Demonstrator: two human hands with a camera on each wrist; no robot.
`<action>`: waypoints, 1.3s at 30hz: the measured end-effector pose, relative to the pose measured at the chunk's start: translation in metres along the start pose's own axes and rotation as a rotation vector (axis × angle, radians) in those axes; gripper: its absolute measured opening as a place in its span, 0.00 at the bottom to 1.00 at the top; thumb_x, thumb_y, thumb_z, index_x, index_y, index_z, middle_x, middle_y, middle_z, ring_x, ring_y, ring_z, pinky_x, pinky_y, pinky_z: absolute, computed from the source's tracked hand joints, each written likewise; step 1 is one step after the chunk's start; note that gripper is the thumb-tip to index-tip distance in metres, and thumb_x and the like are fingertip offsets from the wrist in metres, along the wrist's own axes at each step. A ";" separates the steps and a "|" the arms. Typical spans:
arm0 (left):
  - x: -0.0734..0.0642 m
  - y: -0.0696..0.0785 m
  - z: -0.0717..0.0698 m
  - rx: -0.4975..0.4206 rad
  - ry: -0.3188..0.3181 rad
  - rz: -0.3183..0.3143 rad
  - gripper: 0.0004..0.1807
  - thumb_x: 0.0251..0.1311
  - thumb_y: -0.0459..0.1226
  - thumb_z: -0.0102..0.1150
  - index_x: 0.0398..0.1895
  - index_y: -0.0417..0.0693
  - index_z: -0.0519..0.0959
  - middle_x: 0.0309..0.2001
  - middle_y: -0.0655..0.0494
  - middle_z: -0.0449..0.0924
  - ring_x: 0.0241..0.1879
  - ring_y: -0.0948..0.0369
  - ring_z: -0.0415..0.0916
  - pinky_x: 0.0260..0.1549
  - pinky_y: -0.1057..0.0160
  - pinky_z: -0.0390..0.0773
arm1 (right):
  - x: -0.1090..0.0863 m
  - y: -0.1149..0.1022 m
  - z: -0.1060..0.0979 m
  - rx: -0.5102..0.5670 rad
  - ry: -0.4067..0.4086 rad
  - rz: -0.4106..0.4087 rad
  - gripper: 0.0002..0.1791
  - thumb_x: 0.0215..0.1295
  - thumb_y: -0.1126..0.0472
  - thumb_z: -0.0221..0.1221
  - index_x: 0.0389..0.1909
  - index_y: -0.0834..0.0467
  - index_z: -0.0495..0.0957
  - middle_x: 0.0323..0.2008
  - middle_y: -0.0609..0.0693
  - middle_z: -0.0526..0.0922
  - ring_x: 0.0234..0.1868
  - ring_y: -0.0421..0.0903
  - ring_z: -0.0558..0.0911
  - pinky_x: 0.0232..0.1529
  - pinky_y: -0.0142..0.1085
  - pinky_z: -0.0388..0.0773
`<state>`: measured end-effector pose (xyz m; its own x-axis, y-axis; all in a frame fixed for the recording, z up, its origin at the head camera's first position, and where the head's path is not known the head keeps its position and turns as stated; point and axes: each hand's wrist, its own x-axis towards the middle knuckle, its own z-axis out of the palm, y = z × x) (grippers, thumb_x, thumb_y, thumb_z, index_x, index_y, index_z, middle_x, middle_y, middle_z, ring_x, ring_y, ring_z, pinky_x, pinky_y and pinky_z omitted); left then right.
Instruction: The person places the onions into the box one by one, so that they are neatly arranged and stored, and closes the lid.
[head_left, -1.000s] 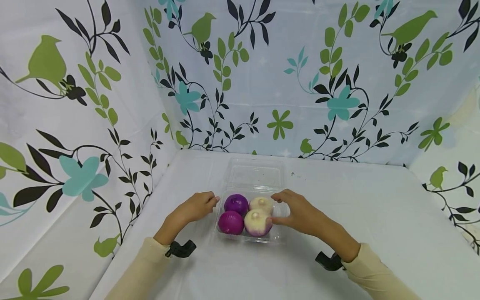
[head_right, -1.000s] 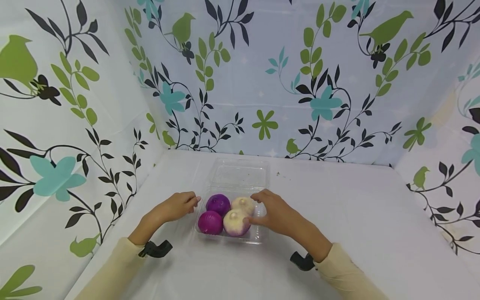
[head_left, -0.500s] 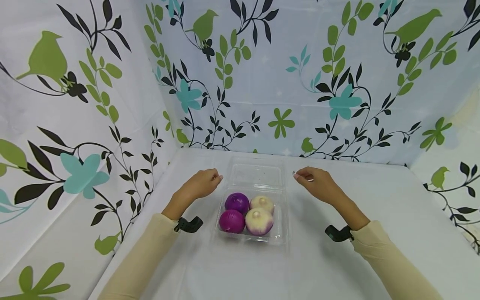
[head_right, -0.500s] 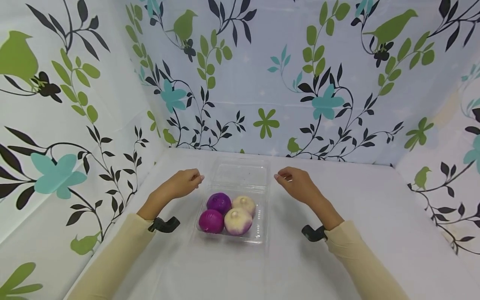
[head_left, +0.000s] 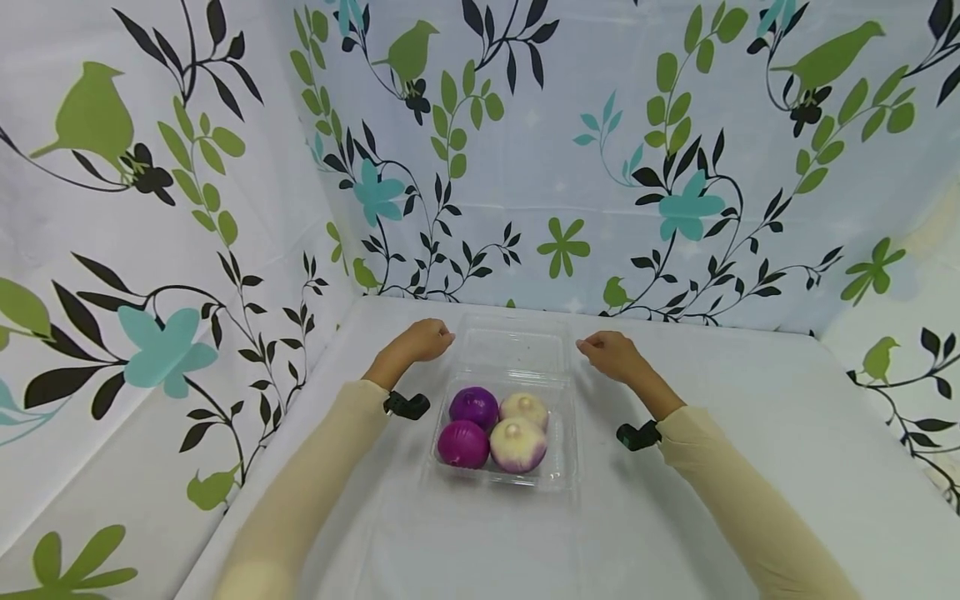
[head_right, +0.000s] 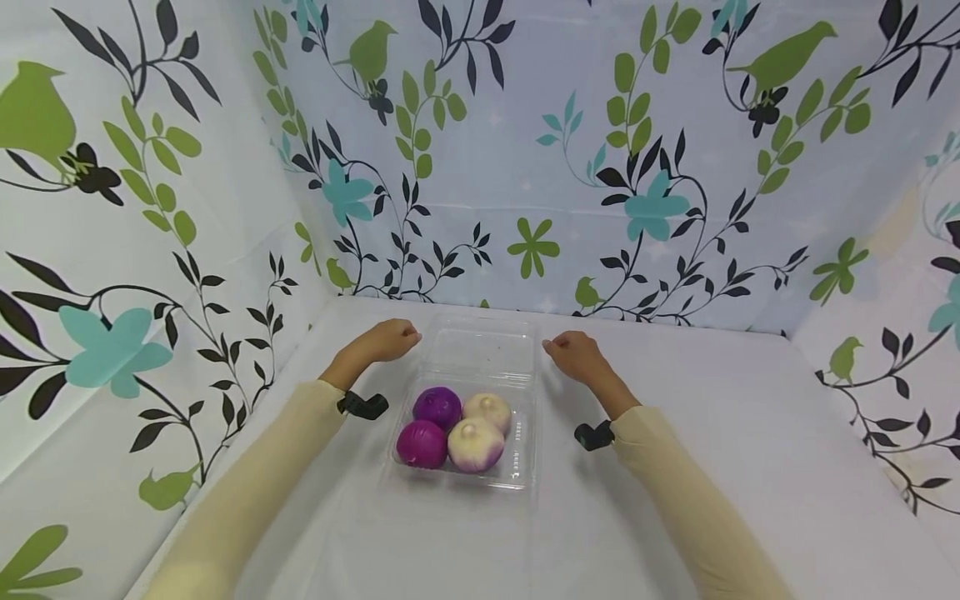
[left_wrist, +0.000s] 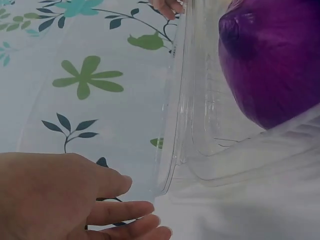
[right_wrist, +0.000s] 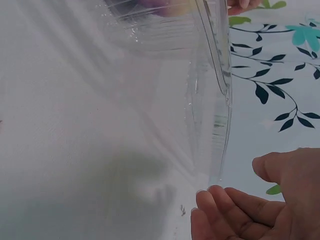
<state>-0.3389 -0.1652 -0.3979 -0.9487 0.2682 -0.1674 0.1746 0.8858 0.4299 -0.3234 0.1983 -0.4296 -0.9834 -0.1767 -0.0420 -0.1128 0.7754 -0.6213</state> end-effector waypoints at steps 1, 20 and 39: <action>0.004 -0.001 0.001 -0.003 -0.008 -0.009 0.25 0.83 0.43 0.43 0.67 0.30 0.74 0.66 0.35 0.77 0.65 0.43 0.75 0.66 0.45 0.73 | 0.003 0.000 0.002 0.000 -0.015 0.009 0.29 0.83 0.49 0.49 0.63 0.71 0.77 0.55 0.67 0.85 0.54 0.60 0.85 0.54 0.53 0.82; 0.037 -0.010 0.006 -0.188 -0.043 -0.078 0.22 0.81 0.39 0.49 0.68 0.32 0.74 0.59 0.40 0.84 0.58 0.48 0.83 0.62 0.51 0.78 | 0.020 -0.004 0.013 0.131 -0.041 0.087 0.22 0.83 0.59 0.51 0.66 0.71 0.75 0.58 0.66 0.84 0.57 0.60 0.85 0.58 0.49 0.82; 0.001 0.003 -0.021 -0.318 0.151 0.061 0.26 0.84 0.48 0.42 0.67 0.36 0.75 0.63 0.35 0.78 0.63 0.42 0.77 0.64 0.42 0.75 | -0.009 -0.031 -0.031 0.321 -0.042 0.055 0.32 0.85 0.46 0.48 0.76 0.65 0.65 0.67 0.67 0.76 0.65 0.62 0.79 0.68 0.51 0.76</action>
<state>-0.3453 -0.1701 -0.3780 -0.9714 0.2371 -0.0105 0.1637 0.7012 0.6939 -0.3155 0.1946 -0.3860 -0.9792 -0.1698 -0.1108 -0.0021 0.5548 -0.8320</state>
